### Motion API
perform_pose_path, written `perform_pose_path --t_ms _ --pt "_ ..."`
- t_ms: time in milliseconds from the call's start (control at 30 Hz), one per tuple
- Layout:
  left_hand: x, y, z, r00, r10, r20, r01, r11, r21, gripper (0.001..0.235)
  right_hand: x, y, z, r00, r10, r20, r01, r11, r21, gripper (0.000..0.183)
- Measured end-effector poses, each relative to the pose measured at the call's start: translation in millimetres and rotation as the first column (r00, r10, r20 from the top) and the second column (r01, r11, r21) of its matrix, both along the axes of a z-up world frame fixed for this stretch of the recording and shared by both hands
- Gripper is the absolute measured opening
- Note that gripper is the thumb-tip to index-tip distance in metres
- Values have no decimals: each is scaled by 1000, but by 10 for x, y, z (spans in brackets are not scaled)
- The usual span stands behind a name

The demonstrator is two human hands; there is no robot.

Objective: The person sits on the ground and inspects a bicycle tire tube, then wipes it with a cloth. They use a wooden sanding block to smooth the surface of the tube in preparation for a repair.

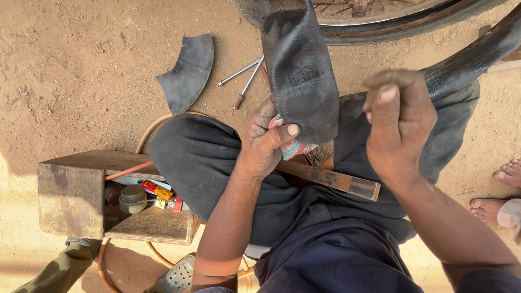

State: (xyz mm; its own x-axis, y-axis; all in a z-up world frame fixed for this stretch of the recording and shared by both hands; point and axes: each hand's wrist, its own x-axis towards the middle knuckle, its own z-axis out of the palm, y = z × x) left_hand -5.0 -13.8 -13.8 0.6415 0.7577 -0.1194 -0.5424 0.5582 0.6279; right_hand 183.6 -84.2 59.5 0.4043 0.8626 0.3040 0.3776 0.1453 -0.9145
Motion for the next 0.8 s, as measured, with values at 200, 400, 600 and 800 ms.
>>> perform_pose_path --t_ms 200,400,600,800 --pt "5 -24 66 987 62 -148 -26 971 238 63 18 -738 -482 763 509 398 -266 809 -525 24" --pt "133 -117 42 963 146 -227 -27 888 458 62 -104 -571 -1293 368 867 336 -314 457 -832 58" --pt "170 -129 -17 963 179 -199 -90 916 391 47 -189 -508 -1322 184 976 119 -200 156 -967 57" --pt "102 -105 17 958 199 -207 -112 922 370 43 -40 -828 -748 275 821 501 -457 570 -683 74"
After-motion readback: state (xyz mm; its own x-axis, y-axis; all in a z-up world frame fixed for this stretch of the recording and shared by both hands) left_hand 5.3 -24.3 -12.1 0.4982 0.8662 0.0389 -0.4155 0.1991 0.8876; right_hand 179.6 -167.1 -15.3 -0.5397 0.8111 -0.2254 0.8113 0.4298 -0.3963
